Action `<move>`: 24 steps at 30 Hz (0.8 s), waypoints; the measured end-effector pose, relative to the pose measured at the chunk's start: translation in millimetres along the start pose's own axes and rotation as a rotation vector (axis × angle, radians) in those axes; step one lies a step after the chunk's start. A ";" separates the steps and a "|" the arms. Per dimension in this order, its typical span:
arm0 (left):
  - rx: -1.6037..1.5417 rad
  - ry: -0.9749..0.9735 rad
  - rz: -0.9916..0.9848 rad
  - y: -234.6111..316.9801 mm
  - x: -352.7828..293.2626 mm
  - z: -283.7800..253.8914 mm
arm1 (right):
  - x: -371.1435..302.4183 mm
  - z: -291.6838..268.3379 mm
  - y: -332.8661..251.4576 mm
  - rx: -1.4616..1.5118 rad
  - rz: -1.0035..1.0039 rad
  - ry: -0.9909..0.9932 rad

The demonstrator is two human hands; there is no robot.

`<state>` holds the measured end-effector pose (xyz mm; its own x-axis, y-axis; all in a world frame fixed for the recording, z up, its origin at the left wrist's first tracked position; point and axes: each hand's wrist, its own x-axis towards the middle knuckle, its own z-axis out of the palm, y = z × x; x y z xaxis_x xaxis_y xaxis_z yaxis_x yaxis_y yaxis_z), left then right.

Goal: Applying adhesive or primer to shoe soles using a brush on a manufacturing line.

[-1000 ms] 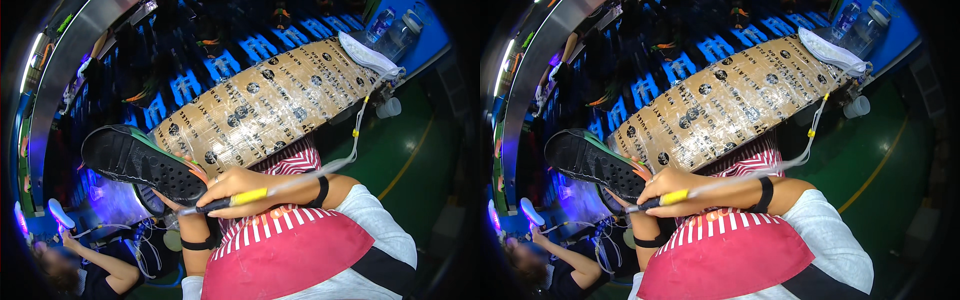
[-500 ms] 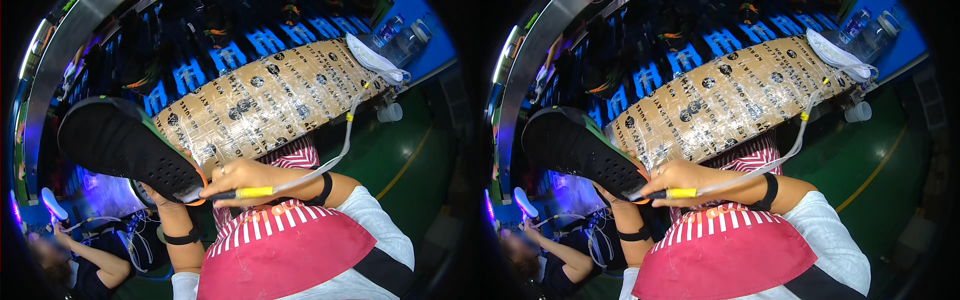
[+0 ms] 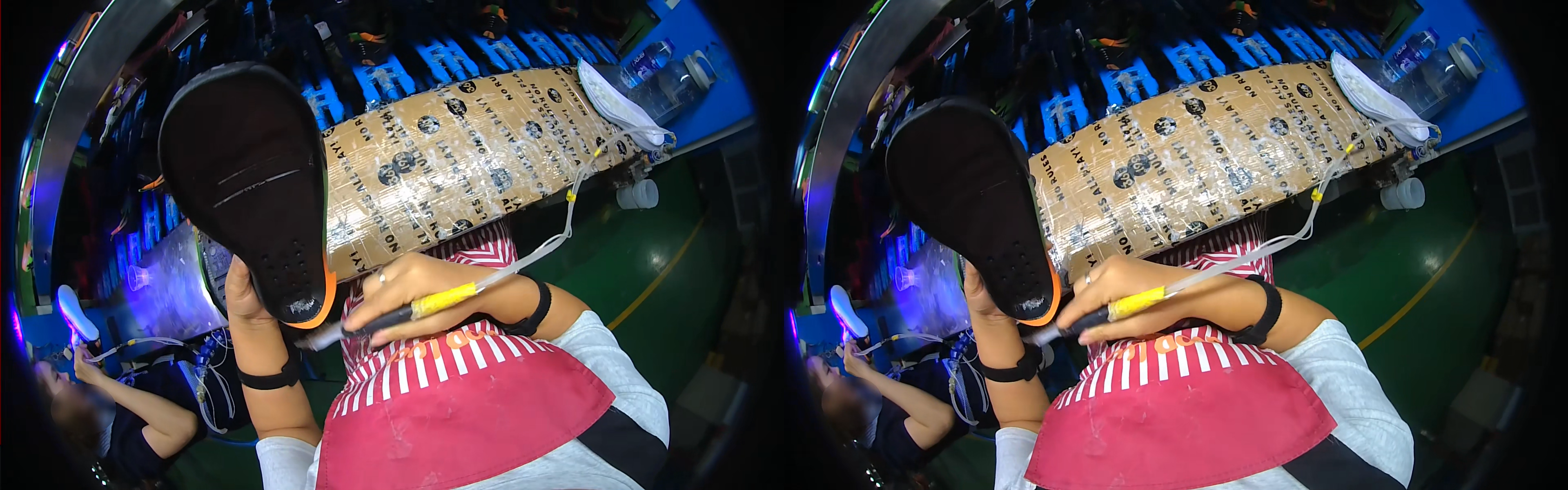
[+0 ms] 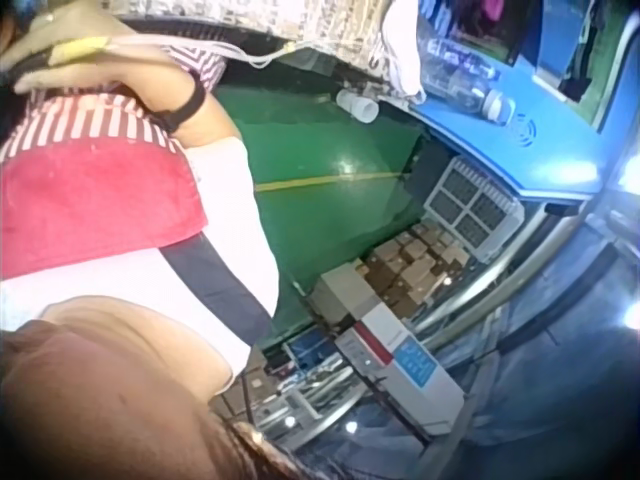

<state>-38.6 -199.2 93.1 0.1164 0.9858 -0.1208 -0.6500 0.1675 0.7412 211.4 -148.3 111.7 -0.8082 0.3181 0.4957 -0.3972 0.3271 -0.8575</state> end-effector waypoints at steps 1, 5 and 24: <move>0.038 0.070 0.006 -0.5 -0.4 -0.5 | 1.9 0.9 -1.3 -0.033 -0.015 0.114; 0.136 -0.003 -0.031 5.0 6.0 18.5 | 2.9 8.7 5.7 -0.227 0.010 0.118; 0.474 0.041 -0.418 29.4 18.5 54.9 | -4.1 3.8 10.6 -0.111 0.042 0.059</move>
<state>-14.3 -176.4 148.8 0.2535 0.8392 -0.4812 -0.1516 0.5257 0.8370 208.8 -149.6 100.1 -0.7947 0.3842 0.4700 -0.3105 0.4080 -0.8586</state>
